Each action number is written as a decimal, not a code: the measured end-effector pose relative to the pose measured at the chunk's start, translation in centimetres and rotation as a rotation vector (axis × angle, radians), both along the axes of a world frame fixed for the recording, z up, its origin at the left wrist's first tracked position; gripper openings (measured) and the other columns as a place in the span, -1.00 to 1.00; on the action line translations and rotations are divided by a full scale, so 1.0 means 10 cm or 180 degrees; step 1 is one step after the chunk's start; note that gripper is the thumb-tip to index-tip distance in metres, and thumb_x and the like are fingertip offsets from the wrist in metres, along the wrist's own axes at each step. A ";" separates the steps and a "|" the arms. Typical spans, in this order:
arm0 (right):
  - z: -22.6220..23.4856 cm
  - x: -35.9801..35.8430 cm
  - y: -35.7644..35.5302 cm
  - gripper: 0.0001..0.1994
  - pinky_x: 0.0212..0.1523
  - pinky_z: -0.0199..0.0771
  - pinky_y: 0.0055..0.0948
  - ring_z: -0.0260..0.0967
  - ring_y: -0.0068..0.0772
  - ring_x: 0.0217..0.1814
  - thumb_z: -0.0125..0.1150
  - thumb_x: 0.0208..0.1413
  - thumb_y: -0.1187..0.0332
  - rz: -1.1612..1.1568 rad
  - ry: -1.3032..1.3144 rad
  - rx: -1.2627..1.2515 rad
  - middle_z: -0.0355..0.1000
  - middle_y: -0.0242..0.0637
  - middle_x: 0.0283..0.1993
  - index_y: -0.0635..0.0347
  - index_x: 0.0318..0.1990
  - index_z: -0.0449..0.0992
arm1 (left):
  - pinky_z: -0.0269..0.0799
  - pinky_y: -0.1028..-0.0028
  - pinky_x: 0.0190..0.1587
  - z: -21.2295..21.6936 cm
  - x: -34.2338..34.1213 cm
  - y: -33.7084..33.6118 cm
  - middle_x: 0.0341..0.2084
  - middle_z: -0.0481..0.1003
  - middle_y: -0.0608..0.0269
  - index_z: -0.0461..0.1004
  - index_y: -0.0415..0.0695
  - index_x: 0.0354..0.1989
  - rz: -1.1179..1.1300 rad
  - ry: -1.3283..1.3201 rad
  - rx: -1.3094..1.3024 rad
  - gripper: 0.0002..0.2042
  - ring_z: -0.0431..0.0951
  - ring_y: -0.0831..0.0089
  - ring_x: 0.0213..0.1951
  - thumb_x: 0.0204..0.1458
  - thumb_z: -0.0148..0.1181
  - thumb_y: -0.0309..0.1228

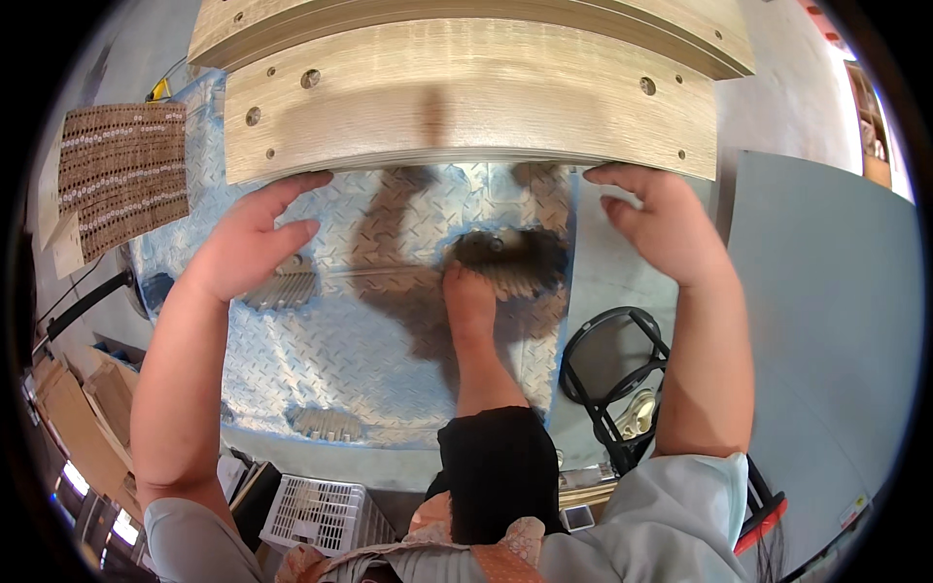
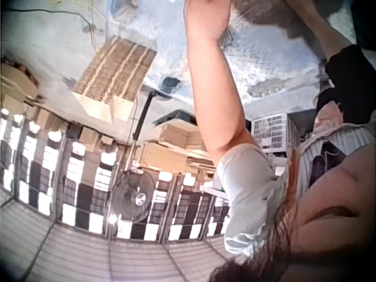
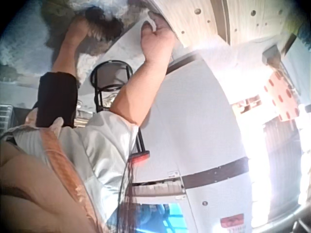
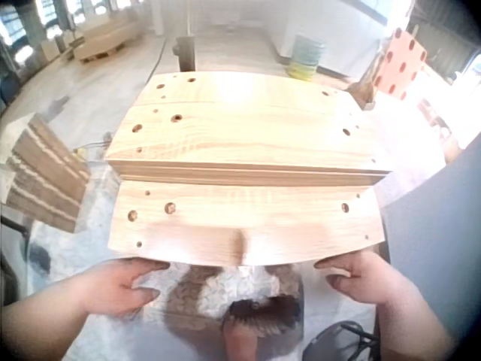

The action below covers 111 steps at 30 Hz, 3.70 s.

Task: The person picks up, turns over, and stacks wooden furniture panels, using a small pick tool to clear sawdust from pre-drilled holes and checking the panels against each other for alignment before placing them into stacks on a table and a pallet.

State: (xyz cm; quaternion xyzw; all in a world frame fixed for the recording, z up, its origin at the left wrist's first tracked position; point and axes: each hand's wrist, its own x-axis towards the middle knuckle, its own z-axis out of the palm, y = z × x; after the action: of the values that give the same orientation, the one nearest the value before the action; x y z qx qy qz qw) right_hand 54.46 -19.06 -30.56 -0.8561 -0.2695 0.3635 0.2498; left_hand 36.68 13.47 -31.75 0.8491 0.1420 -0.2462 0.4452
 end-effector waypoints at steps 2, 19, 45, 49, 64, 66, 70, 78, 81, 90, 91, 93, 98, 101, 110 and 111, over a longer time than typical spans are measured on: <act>-0.02 -0.09 -0.02 -0.70 -0.05 0.36 -0.44 0.40 -0.26 -0.08 0.11 -0.10 0.51 0.0312 0.0199 0.0128 0.46 -0.11 -0.14 0.18 -0.13 0.50 | 0.14 0.38 0.14 -0.05 -0.13 -0.08 0.09 0.29 0.04 0.23 -0.15 0.15 0.0037 -0.0339 -0.0311 -0.49 0.28 0.27 0.11 -0.04 0.10 -0.37; -0.47 -2.80 -0.34 -0.36 0.24 -0.28 0.26 -0.20 -0.07 0.39 0.08 -0.05 -0.06 0.1783 0.0198 -0.1661 -0.05 -0.20 0.33 -0.04 0.20 0.22 | 0.28 0.29 0.07 0.42 -5.56 -2.85 -0.03 0.37 -0.12 0.33 -0.22 0.04 0.0941 0.2617 -0.1112 -0.44 0.38 0.08 0.03 -0.13 0.08 -0.11; 3.31 -8.06 -0.06 -0.73 -0.03 0.33 -0.43 0.36 -0.24 -0.04 0.17 0.00 0.41 0.7340 0.2168 0.1714 0.42 -0.13 -0.11 0.21 -0.09 0.46 | 0.11 0.13 0.13 4.10 -6.07 -6.85 0.00 0.29 -0.07 0.36 -0.23 -0.15 0.7738 0.1905 0.5501 -0.64 0.24 -0.06 0.09 -0.23 0.05 -0.59; 3.69 -8.46 -0.43 -0.83 -0.11 0.36 -0.43 0.40 -0.31 -0.17 0.16 -0.02 0.50 0.7533 0.3114 0.2379 0.47 -0.22 -0.26 0.27 -0.22 0.51 | 0.07 0.14 0.15 4.02 -5.74 -7.22 0.07 0.23 -0.03 0.29 -0.19 0.01 0.8312 0.3137 0.5297 -0.50 0.19 -0.04 0.14 -0.23 0.11 -0.55; 3.78 -8.78 -1.78 -0.47 0.18 0.00 -0.06 0.08 -0.01 0.22 0.21 -0.10 0.13 1.0488 0.2240 0.4320 0.23 -0.10 0.11 0.24 0.02 0.34 | 0.11 0.19 0.10 3.55 -5.18 -7.72 -0.05 0.37 0.11 0.41 -0.16 -0.11 0.8977 0.5650 0.4840 -0.58 0.32 0.13 0.04 -0.22 0.15 -0.32; 3.79 -8.76 -1.79 -0.47 0.18 0.03 -0.05 0.11 -0.01 0.21 0.21 -0.11 0.13 1.0348 0.2203 0.4388 0.25 -0.09 0.10 0.25 0.01 0.34 | 0.12 0.20 0.09 3.61 -5.16 -7.73 -0.05 0.37 0.10 0.41 -0.16 -0.11 0.8994 0.5543 0.4867 -0.57 0.30 0.11 0.05 -0.24 0.16 -0.31; 3.82 -8.77 -1.80 -0.51 0.15 0.09 -0.03 0.21 0.02 0.13 0.24 -0.14 0.17 1.0142 0.2245 0.4092 0.36 -0.08 -0.03 0.29 -0.07 0.38 | 0.23 0.28 -0.05 3.84 -5.16 -8.14 -0.24 0.43 0.25 0.46 -0.07 -0.25 1.0099 0.3601 0.4229 -0.70 0.37 0.24 -0.14 -0.25 0.25 -0.37; 3.66 -8.49 -2.11 -0.75 -0.08 0.27 -0.18 0.31 0.00 -0.15 0.18 -0.14 0.42 0.8033 0.1915 0.3912 0.40 -0.08 -0.27 0.27 -0.24 0.43 | 0.24 0.32 0.05 4.60 -6.16 -9.72 -0.09 0.37 0.16 0.44 -0.11 -0.16 0.8094 0.3821 0.4557 -0.65 0.31 0.21 0.02 -0.19 0.19 -0.33; 3.63 -8.15 -2.63 -0.75 -0.08 0.27 -0.19 0.30 0.00 -0.16 0.16 -0.14 0.45 0.7379 0.1276 0.4464 0.39 -0.05 -0.25 0.29 -0.24 0.42 | 0.25 0.28 0.06 4.46 -6.80 -10.55 -0.05 0.36 0.12 0.40 -0.11 -0.08 0.8119 0.4686 0.4065 -0.58 0.31 0.20 0.05 -0.21 0.19 -0.31; 3.50 -8.11 -2.71 -0.69 -0.02 0.24 -0.21 0.25 0.01 -0.10 0.09 -0.18 0.46 0.6676 0.0959 0.4281 0.35 -0.01 -0.19 0.34 -0.19 0.39 | 0.05 0.30 0.22 3.77 -8.18 -12.20 0.17 0.13 -0.12 -0.04 -0.17 0.27 1.1867 0.1922 0.3698 -0.18 0.10 0.06 0.22 -0.22 0.20 -0.26; 3.51 -8.08 -2.73 -0.70 -0.02 0.24 -0.22 0.25 0.01 -0.10 0.09 -0.18 0.46 0.6673 0.0889 0.4229 0.35 -0.01 -0.19 0.34 -0.20 0.38 | 0.03 0.29 0.23 3.72 -8.25 -12.20 0.13 0.20 -0.11 -0.09 -0.12 0.29 1.1789 0.1891 0.3808 -0.15 0.14 0.05 0.21 -0.22 0.21 -0.25; 3.51 -8.10 -2.78 -0.70 -0.01 0.24 -0.22 0.25 0.00 -0.10 0.10 -0.18 0.46 0.6638 0.0817 0.4169 0.34 -0.01 -0.19 0.33 -0.21 0.38 | 0.13 0.29 0.17 3.71 -8.29 -12.19 0.04 0.31 -0.08 0.06 -0.14 0.23 1.1582 0.2093 0.3491 -0.25 0.24 0.05 0.14 -0.21 0.21 -0.28; 3.55 -8.12 -2.86 -0.74 -0.02 0.25 -0.23 0.26 0.00 -0.10 0.09 -0.18 0.46 0.6604 0.0766 0.4240 0.34 -0.01 -0.19 0.32 -0.25 0.40 | 0.29 0.29 0.03 3.70 -7.96 -11.98 -0.09 0.41 -0.02 0.28 -0.20 0.02 1.1066 0.1546 0.3633 -0.43 0.39 0.09 -0.01 -0.23 0.23 -0.25; 3.53 -8.07 -2.84 -0.75 -0.03 0.27 -0.23 0.27 0.00 -0.10 0.09 -0.18 0.46 0.6548 0.0722 0.4112 0.33 -0.02 -0.17 0.31 -0.26 0.41 | 0.02 0.16 0.20 4.19 -7.76 -11.44 0.14 0.14 -0.07 0.07 -0.14 0.21 0.9783 0.3484 0.2617 -0.13 0.05 0.03 0.22 -0.34 0.34 -0.12; 3.60 -8.13 -2.84 -0.75 -0.05 0.29 -0.24 0.28 -0.01 -0.10 0.11 -0.22 0.45 0.6641 0.0685 0.4244 0.37 -0.05 -0.18 0.28 -0.28 0.45 | 0.11 0.14 0.08 4.19 -8.45 -10.79 0.03 0.23 0.02 0.10 0.03 0.23 0.9029 0.4135 0.1765 -0.20 0.20 0.12 0.10 -0.29 0.17 0.01; 3.59 -8.13 -2.83 -0.75 -0.06 0.29 -0.24 0.29 -0.02 -0.10 0.11 -0.22 0.44 0.6640 0.0662 0.4264 0.37 -0.06 -0.18 0.27 -0.28 0.45 | 0.11 0.14 0.08 4.18 -8.44 -10.80 0.03 0.24 0.00 0.11 0.02 0.22 0.9002 0.4024 0.1799 -0.19 0.20 0.11 0.11 -0.30 0.19 0.00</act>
State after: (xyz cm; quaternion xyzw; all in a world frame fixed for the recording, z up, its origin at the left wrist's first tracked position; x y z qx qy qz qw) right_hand -26.81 -47.39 5.38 0.0953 -0.9319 0.2454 0.2494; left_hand -47.68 -94.54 10.02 0.1496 -0.9850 -0.0854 -0.0101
